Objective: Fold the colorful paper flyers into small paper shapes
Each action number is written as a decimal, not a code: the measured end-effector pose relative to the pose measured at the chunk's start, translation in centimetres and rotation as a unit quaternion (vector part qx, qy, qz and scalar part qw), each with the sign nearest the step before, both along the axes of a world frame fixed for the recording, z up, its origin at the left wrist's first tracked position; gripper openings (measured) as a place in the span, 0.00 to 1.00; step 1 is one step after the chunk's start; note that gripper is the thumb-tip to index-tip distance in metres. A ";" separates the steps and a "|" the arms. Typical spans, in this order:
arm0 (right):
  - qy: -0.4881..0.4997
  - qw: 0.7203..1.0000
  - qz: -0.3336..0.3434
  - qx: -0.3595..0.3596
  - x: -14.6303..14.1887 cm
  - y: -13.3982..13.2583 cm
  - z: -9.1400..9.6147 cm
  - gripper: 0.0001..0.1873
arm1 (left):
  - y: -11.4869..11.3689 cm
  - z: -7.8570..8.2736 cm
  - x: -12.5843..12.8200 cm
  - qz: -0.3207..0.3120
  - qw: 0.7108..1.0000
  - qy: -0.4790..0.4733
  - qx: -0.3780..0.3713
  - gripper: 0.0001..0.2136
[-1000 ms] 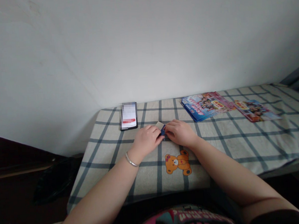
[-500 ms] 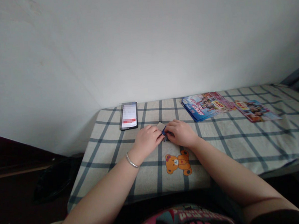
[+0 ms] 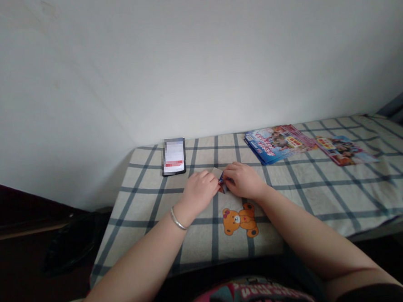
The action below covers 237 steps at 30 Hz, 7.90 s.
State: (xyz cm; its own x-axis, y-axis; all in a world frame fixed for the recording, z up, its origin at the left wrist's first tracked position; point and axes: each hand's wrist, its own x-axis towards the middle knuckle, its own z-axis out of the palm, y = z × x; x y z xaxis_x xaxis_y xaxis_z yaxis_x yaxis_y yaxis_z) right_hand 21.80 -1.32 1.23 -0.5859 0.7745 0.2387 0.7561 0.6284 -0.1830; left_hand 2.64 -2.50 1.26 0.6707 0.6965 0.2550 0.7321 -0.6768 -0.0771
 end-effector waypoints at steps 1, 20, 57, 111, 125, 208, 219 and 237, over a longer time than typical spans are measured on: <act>-0.003 1.000 -0.002 -0.002 0.0 0.0 0.1 0.07 | -0.1 0.0 0.1 0.004 1.000 0.004 -0.001 0.06; 0.033 0.999 -0.030 -0.001 -0.1 -0.3 -0.2 0.08 | 0.7 -0.6 -0.2 0.035 0.990 -0.126 -0.048 0.08; 0.089 0.982 -0.162 -0.037 -0.7 0.8 -0.9 0.08 | 1.8 -1.6 0.2 0.114 0.980 -0.163 -0.030 0.06; 0.015 0.984 -0.148 -0.095 1.8 0.7 0.7 0.08 | 1.5 -1.4 -0.4 0.076 0.990 -0.119 -0.023 0.07; -0.032 0.964 -0.214 -0.152 1.2 0.9 1.0 0.10 | 1.7 -1.8 -0.4 0.082 0.986 -0.143 -0.039 0.08; -0.038 0.996 -0.083 0.003 -0.7 0.4 -0.2 0.20 | 0.3 -1.3 -0.3 0.070 0.995 -0.078 0.002 0.17; -0.084 0.987 -0.132 0.045 -1.7 -0.3 0.4 0.17 | 0.0 -0.6 -0.2 0.089 0.995 -0.041 0.008 0.18; -0.063 0.983 -0.168 0.046 -2.1 -0.1 -0.1 0.19 | -1.3 1.4 0.8 0.119 0.992 0.046 -0.010 0.13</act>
State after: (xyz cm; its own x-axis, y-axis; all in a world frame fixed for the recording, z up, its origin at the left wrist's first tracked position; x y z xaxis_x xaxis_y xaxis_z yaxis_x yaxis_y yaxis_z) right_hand 19.75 -1.44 1.09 -0.3294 0.9081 0.2587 0.9369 0.3483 -0.0296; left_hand 3.43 -3.78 2.69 0.5067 0.8422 0.1846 0.8617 -0.4880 -0.1390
